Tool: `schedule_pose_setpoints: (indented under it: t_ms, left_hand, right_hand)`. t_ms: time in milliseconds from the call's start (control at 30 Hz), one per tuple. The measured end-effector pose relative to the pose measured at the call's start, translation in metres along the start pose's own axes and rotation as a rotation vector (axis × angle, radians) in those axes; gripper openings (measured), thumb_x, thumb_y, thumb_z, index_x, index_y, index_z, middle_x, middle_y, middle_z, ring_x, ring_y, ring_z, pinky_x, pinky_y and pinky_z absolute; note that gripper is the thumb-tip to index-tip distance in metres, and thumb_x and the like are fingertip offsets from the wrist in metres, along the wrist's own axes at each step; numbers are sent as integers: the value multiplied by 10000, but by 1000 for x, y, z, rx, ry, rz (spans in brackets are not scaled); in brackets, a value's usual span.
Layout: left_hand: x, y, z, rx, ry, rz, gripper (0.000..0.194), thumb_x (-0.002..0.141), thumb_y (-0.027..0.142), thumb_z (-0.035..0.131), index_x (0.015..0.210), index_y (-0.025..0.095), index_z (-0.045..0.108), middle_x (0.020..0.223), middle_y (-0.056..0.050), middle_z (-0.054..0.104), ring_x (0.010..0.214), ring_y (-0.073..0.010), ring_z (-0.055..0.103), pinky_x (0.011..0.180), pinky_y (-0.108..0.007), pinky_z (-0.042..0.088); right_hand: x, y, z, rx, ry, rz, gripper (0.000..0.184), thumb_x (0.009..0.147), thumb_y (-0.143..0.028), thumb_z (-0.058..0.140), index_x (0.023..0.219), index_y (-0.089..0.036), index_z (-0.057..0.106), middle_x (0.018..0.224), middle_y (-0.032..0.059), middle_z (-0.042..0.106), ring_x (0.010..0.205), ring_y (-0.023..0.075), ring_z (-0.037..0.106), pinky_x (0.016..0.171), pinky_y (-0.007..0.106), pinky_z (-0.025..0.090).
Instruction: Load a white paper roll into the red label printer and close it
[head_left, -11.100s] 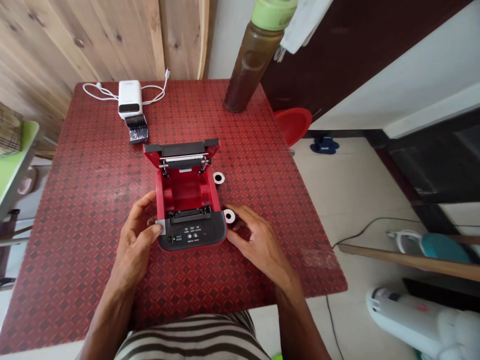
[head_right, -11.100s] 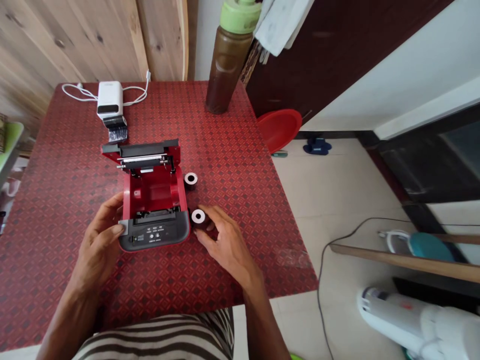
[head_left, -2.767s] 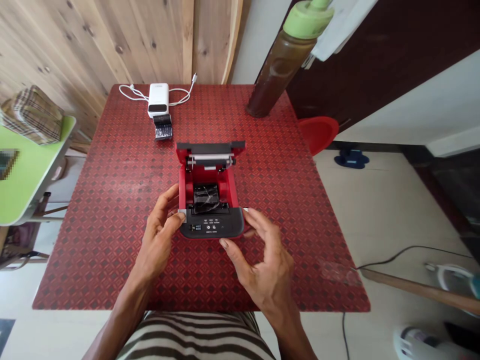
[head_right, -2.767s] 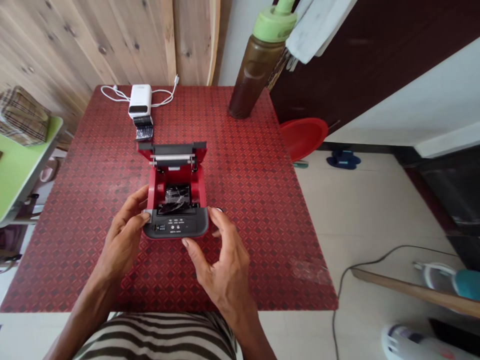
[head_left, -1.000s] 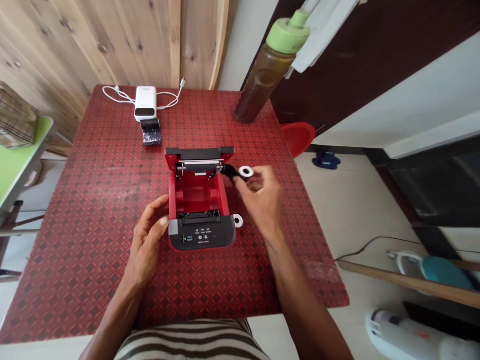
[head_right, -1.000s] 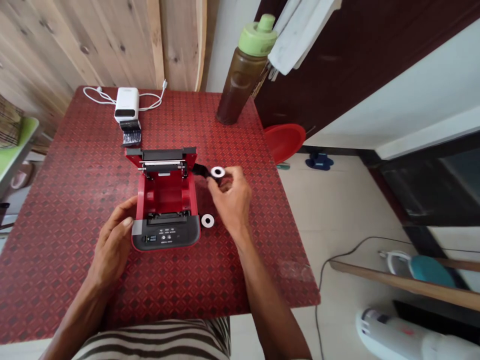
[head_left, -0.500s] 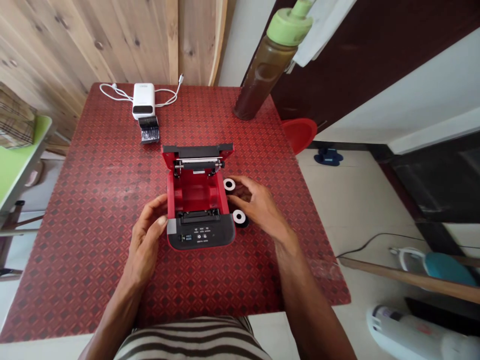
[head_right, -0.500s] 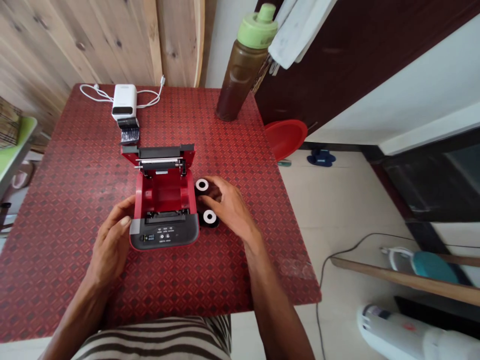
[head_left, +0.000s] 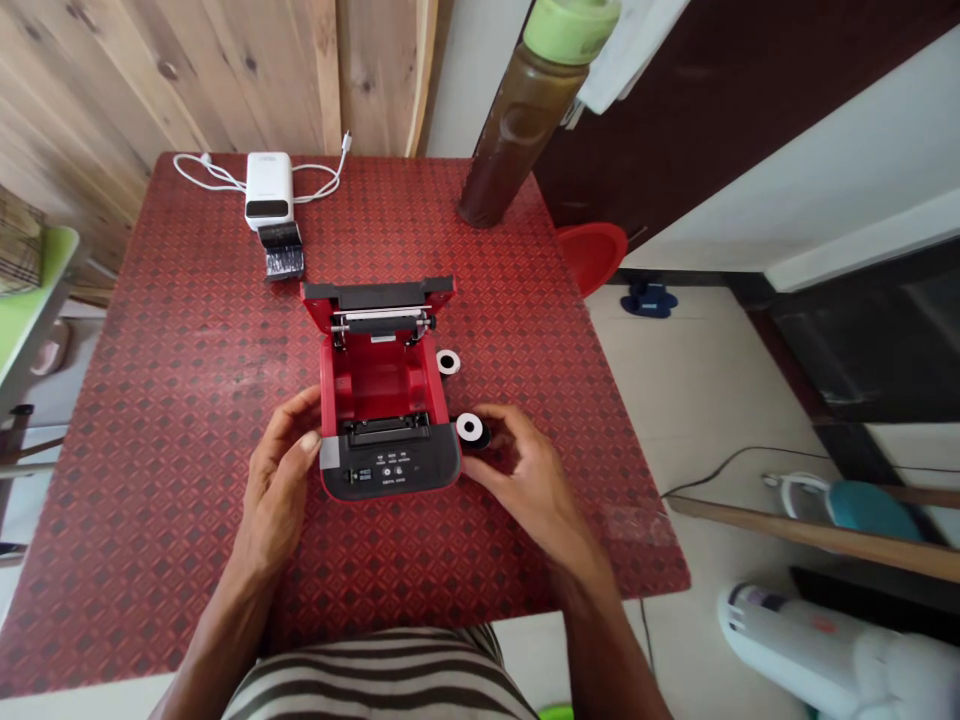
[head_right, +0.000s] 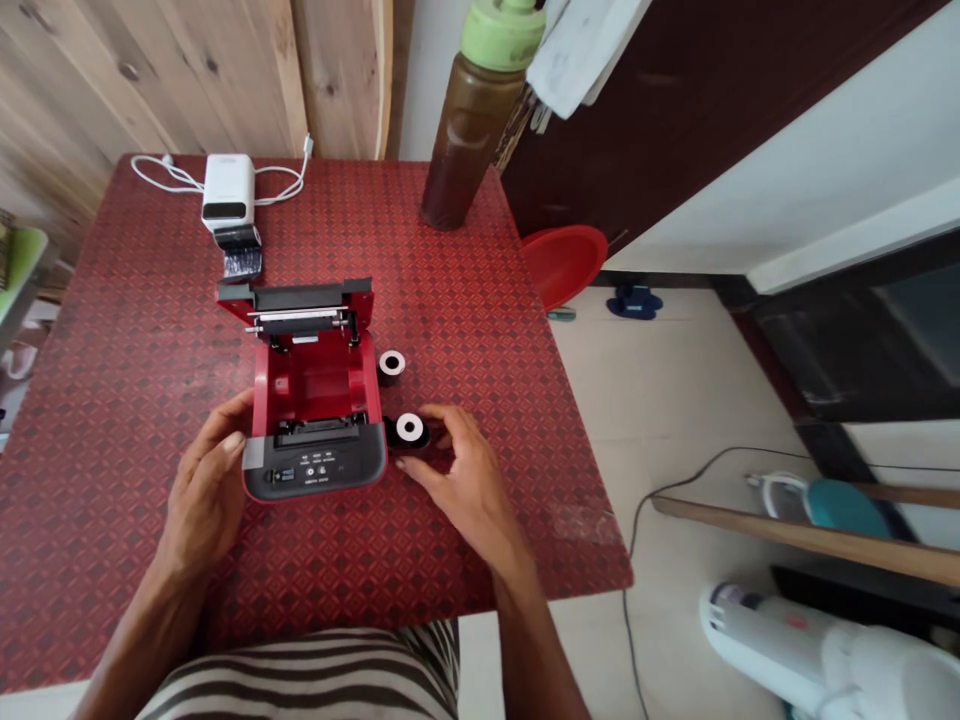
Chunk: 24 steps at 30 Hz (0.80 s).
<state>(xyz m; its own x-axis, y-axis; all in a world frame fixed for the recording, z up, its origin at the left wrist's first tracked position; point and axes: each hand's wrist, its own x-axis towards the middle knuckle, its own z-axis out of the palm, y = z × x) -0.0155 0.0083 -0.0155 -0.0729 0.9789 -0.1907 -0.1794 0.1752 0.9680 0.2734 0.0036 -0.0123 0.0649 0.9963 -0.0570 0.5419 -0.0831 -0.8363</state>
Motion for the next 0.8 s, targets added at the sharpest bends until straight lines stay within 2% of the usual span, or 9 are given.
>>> schedule_pose_setpoints:
  t_ms: [100, 200, 333, 433, 533, 600, 667, 800]
  left_hand:
    - [0, -1, -1, -4, -6, 7, 488, 1062, 503, 711, 1499, 286, 734, 1534, -97, 744, 1409, -358, 697, 1174, -495, 557]
    - [0, -2, -2, -6, -8, 12, 489, 1065, 503, 708, 1498, 278, 736, 1546, -101, 737, 1434, -363, 684, 1199, -502, 541]
    - [0, -3, -1, -3, -4, 6, 510, 1055, 519, 717, 1504, 277, 733, 1548, -103, 739, 1457, -376, 672, 1235, -533, 521]
    - [0, -3, -1, -19, -4, -3, 509, 1062, 519, 719, 1514, 286, 730, 1553, -104, 739, 1457, -372, 678, 1253, -540, 506]
    - [-1, -3, 0, -26, -9, -2, 485, 1066, 506, 723, 1503, 293, 734, 1556, -101, 737, 1436, -353, 691, 1254, -524, 502]
    - [-2, -2, 0, -24, -19, -9, 489, 1067, 501, 725, 1506, 285, 725, 1550, -104, 739, 1432, -348, 691, 1253, -522, 499]
    - [-3, 0, 2, -16, -23, -3, 510, 1069, 515, 720, 1515, 268, 709, 1545, -112, 739, 1433, -350, 685, 1251, -530, 497]
    - [-6, 6, 4, 23, -24, 35, 542, 1074, 562, 708, 1517, 251, 685, 1562, -121, 726, 1425, -350, 683, 1215, -524, 526]
  right_hand:
    - [2, -1, 20, 0, 97, -48, 189, 918, -342, 779, 1083, -253, 761, 1086, 76, 834, 999, 281, 780, 924, 465, 634]
    - [3, 0, 19, 69, 125, -23, 182, 946, -375, 782, 1089, -263, 768, 1081, 58, 845, 1007, 272, 801, 952, 474, 642]
    - [-4, -11, -16, 229, 80, 17, 259, 965, -392, 828, 1186, -278, 755, 1192, 66, 856, 1074, 253, 832, 965, 445, 688]
    - [-7, -34, -46, 264, -49, -80, 234, 964, -356, 845, 1173, -284, 768, 1168, 65, 853, 1067, 255, 835, 920, 404, 708]
    - [1, -63, -59, 241, -204, -175, 331, 937, -303, 854, 1253, -315, 756, 1115, 35, 843, 1006, 247, 825, 854, 377, 703]
    - [13, -81, -57, 154, -284, -221, 334, 928, -280, 836, 1248, -316, 748, 1067, 14, 834, 925, 227, 802, 792, 352, 674]
    - [29, -95, -48, 40, -336, -278, 258, 929, -278, 819, 1177, -292, 751, 1015, 1, 827, 845, 203, 771, 774, 343, 645]
    - [53, -110, -21, -118, -324, -405, 243, 939, -245, 812, 1173, -260, 746, 1037, 7, 839, 865, 206, 783, 863, 369, 649]
